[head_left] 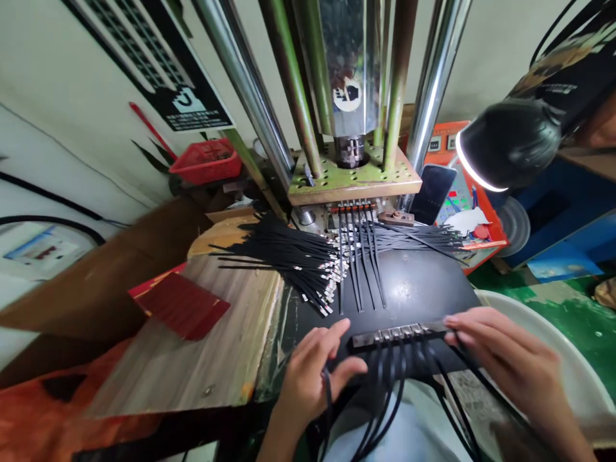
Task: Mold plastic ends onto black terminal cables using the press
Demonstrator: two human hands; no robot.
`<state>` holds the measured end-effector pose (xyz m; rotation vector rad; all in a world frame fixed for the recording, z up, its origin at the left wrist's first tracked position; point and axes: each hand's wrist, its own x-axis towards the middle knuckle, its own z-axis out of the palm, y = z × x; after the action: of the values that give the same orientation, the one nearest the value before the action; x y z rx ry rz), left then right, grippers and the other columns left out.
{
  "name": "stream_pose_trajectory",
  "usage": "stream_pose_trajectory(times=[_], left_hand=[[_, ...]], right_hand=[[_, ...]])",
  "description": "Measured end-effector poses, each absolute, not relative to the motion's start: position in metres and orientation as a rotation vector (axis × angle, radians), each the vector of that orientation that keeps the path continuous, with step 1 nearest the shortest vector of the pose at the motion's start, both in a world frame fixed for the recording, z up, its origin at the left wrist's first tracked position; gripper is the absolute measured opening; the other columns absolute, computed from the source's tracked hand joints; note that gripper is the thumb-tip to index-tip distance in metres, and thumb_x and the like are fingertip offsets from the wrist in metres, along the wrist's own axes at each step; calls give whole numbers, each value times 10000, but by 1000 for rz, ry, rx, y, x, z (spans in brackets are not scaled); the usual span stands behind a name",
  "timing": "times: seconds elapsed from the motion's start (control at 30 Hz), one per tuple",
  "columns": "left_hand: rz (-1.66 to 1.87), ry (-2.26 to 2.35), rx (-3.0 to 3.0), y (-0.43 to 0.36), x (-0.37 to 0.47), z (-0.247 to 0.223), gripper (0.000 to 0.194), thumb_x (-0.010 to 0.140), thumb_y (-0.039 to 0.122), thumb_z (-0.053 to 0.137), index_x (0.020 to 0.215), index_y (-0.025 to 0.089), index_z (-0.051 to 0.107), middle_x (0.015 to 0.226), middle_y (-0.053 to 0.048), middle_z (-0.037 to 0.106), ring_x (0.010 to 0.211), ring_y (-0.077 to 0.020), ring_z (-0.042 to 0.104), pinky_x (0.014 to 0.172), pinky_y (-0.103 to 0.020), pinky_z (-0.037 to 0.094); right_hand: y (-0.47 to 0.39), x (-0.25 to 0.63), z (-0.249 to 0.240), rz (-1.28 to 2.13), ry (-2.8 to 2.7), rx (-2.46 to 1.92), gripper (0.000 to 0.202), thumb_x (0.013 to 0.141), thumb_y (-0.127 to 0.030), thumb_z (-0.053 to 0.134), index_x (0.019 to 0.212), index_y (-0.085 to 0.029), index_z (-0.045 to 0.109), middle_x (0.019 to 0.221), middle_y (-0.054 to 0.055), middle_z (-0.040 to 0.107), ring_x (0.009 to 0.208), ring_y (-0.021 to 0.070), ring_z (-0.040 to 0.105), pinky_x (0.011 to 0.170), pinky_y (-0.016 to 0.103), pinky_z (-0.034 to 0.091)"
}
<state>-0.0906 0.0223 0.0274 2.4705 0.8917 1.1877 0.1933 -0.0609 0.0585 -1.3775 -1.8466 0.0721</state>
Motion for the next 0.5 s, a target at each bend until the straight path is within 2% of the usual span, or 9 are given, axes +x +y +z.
stream_pose_trajectory(times=[0.07, 0.17, 0.2, 0.3, 0.4, 0.47, 0.5], left_hand=[[1295, 769, 2517, 13, -81, 36, 476, 874, 427, 655, 1262, 179, 531, 797, -5, 577, 679, -119, 572, 635, -225, 524], [1458, 661, 2585, 2, -70, 44, 229, 947, 318, 560, 1121, 178, 609, 824, -32, 583, 737, -126, 584, 662, -230, 520], [1498, 664, 2576, 0, -71, 46, 199, 976, 286, 497, 1066, 161, 623, 807, -36, 586, 744, -126, 586, 671, -231, 518], [1575, 692, 2471, 7, -88, 50, 344, 1024, 309, 339, 892, 144, 610, 810, -60, 610, 786, -142, 593, 736, -272, 523], [1607, 783, 2319, 34, -114, 51, 347, 1013, 381, 368, 856, 179, 603, 810, -54, 631, 801, -167, 606, 756, -312, 520], [1505, 983, 1995, 62, -125, 49, 298, 985, 423, 425, 892, 199, 597, 671, -6, 580, 630, -138, 563, 599, -262, 484], [1386, 1095, 1770, 77, -127, 47, 296, 960, 467, 453, 911, 205, 581, 579, 30, 507, 510, -115, 484, 488, -230, 415]], right_hand=[[-34, 165, 74, 108, -2150, -1089, 327, 992, -146, 459, 1307, -179, 538, 978, 54, 727, 842, 147, 672, 824, 305, 524], [-7, 123, 83, 118, -2447, -859, 364, 1034, -197, 346, 1367, -97, 454, 842, 56, 706, 710, 164, 645, 715, 328, 503], [-3, 112, 82, 132, -2518, -847, 384, 1033, -204, 346, 1389, -84, 426, 807, 49, 696, 677, 172, 638, 682, 331, 494], [-3, 103, 77, 307, -2543, -912, 465, 1020, -264, 422, 1454, -117, 345, 862, 52, 712, 680, 184, 654, 650, 324, 484], [-20, 129, 71, 738, -2317, -909, 449, 997, -398, 480, 1419, -261, 409, 1012, 28, 734, 846, 170, 695, 772, 292, 514], [-41, 157, 63, 1061, -2077, -917, 394, 958, -511, 501, 1302, -323, 540, 993, 4, 741, 935, 168, 690, 876, 281, 507], [-53, 170, 56, 1173, -1945, -965, 407, 926, -576, 510, 1233, -326, 600, 961, 10, 743, 943, 180, 687, 889, 285, 508]])
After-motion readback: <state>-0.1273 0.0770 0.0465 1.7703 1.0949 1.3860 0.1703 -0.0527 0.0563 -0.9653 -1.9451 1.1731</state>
